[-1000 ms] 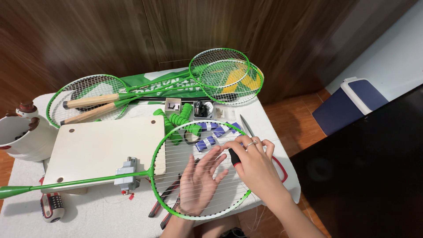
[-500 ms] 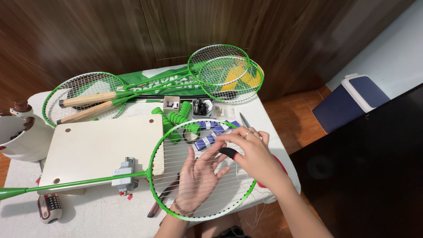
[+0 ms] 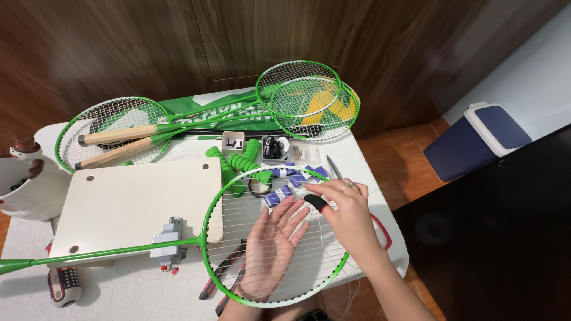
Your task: Thread and tighten the strings onto a badminton racket frame using tools.
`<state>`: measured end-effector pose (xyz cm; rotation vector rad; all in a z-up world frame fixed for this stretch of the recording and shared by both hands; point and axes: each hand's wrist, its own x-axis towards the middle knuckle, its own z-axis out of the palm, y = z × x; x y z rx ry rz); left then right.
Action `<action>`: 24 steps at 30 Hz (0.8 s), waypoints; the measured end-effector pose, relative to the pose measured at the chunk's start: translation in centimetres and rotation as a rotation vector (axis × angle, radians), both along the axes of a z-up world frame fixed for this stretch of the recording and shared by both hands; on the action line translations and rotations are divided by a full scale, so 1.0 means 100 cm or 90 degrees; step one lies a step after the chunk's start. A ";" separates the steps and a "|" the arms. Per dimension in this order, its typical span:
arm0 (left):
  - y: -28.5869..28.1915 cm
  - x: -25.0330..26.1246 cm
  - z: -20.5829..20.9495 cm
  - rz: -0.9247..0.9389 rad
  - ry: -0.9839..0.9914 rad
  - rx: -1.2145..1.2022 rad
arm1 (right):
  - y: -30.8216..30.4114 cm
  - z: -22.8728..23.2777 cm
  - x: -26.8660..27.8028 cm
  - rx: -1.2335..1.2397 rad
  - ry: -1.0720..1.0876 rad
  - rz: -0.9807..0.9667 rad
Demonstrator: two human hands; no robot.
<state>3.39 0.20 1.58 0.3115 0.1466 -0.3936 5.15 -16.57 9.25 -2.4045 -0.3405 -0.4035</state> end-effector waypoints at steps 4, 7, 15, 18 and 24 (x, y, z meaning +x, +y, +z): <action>0.002 -0.003 0.002 -0.010 -0.005 -0.005 | -0.003 -0.008 0.001 -0.042 -0.048 0.018; 0.003 -0.004 0.004 -0.021 -0.021 0.000 | -0.003 -0.008 0.000 -0.046 -0.035 0.021; 0.004 -0.006 0.006 -0.036 -0.044 -0.004 | -0.013 -0.016 0.006 -0.026 -0.005 0.108; 0.005 -0.006 0.006 -0.040 -0.029 -0.001 | -0.008 -0.002 0.006 -0.104 0.005 0.122; 0.007 -0.009 0.005 -0.046 -0.027 -0.016 | 0.004 0.011 -0.004 -0.218 -0.046 0.076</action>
